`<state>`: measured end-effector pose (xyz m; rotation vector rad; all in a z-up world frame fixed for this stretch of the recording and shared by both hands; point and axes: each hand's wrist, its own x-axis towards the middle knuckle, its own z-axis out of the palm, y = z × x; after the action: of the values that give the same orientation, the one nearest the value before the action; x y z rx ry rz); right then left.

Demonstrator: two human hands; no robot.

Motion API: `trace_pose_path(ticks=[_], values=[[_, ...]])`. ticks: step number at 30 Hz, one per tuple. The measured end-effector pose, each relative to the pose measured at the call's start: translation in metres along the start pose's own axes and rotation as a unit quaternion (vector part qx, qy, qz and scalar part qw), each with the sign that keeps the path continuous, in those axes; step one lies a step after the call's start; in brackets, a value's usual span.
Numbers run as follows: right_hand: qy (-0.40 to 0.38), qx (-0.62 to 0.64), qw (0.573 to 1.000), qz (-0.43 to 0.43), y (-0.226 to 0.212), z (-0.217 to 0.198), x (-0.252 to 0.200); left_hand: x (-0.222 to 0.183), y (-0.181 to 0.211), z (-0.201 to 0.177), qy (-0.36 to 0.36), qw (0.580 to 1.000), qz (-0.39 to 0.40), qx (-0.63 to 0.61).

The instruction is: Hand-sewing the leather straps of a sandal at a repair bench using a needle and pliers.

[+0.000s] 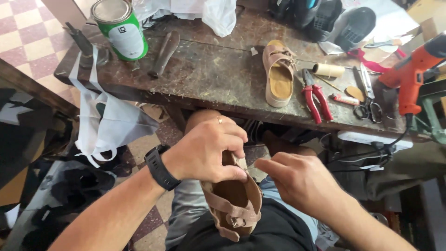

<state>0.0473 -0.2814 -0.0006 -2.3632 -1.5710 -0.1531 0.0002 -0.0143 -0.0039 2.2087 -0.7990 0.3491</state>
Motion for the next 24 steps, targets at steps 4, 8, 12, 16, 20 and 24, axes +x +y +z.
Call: trace_pose_path(ticks=[4,8,12,16,20,24], values=[[-0.060,0.108,0.992,-0.014,0.010,-0.001,0.000,0.009,0.006,-0.004,0.018,1.000,-0.010,-0.010],[-0.009,0.069,0.996,-0.058,0.012,-0.006,0.006,0.018,0.004,-0.012,-0.034,0.999,0.010,-0.014],[-0.026,0.033,0.997,-0.063,0.020,-0.001,0.000,0.029,0.006,-0.014,-0.075,0.996,-0.024,-0.033],[0.007,0.008,0.996,-0.085,0.021,-0.003,0.002,0.030,0.001,-0.003,-0.069,0.996,-0.058,-0.009],[0.028,0.017,0.996,-0.085,0.025,0.004,0.002,0.029,-0.004,0.005,-0.063,0.995,-0.076,-0.014],[0.019,0.045,0.996,-0.071,0.028,0.012,0.001,0.027,-0.006,0.009,-0.057,0.996,-0.072,-0.020]])
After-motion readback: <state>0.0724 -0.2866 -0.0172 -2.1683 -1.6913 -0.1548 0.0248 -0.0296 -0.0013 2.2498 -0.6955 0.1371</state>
